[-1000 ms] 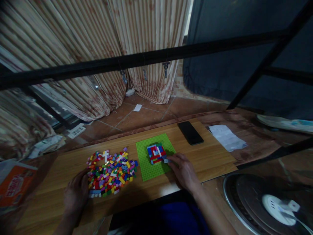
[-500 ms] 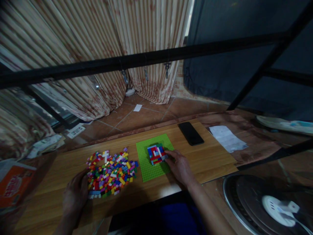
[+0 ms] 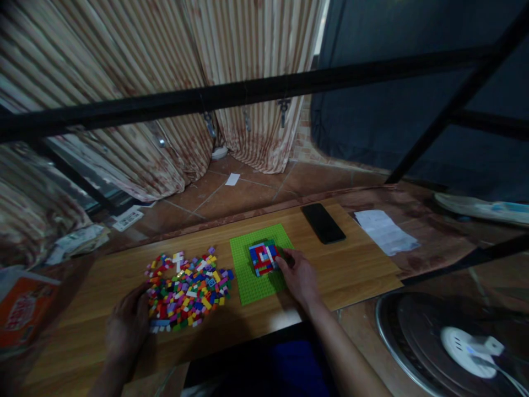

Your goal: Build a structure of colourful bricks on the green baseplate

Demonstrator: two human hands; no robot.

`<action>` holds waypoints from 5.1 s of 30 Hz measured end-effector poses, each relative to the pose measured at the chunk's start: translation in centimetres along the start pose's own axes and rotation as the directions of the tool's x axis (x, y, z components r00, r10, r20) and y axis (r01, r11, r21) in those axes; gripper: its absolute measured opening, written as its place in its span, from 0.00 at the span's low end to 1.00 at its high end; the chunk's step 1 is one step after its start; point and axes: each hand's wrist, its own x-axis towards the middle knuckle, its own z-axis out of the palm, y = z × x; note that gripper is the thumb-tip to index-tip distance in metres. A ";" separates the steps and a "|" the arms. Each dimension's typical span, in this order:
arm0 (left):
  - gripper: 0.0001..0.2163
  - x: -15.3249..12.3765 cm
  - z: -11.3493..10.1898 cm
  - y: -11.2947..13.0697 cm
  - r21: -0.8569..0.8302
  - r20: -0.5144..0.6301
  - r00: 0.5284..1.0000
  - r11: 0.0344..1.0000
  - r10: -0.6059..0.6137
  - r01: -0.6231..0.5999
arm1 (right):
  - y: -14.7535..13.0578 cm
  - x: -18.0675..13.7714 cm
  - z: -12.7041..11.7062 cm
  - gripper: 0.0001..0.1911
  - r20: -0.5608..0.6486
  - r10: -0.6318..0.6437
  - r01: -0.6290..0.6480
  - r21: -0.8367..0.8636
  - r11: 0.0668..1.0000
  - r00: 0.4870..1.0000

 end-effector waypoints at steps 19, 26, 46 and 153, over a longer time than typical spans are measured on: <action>0.19 -0.1 0.1 0.0 0.027 0.021 0.999 0.999 -0.038 0.037 | -0.3 -0.5 1.1 0.22 0.014 -0.060 0.060 -0.022 0.998 0.998; 0.18 -0.1 0.1 0.1 -0.003 -0.008 1.000 1.000 -0.014 0.014 | 0.1 -0.5 0.7 0.23 0.028 -0.102 0.103 -0.006 0.995 0.994; 0.16 -0.3 0.1 0.1 -0.018 -0.013 0.999 0.999 -0.032 0.032 | 0.5 -1.7 1.6 0.26 0.014 -0.248 0.248 -0.088 0.965 0.969; 0.22 -1.9 -0.7 1.1 -0.344 -0.046 0.967 0.913 -0.249 0.219 | -11.8 -8.2 12.6 0.11 0.516 -0.641 0.793 -0.134 0.595 0.568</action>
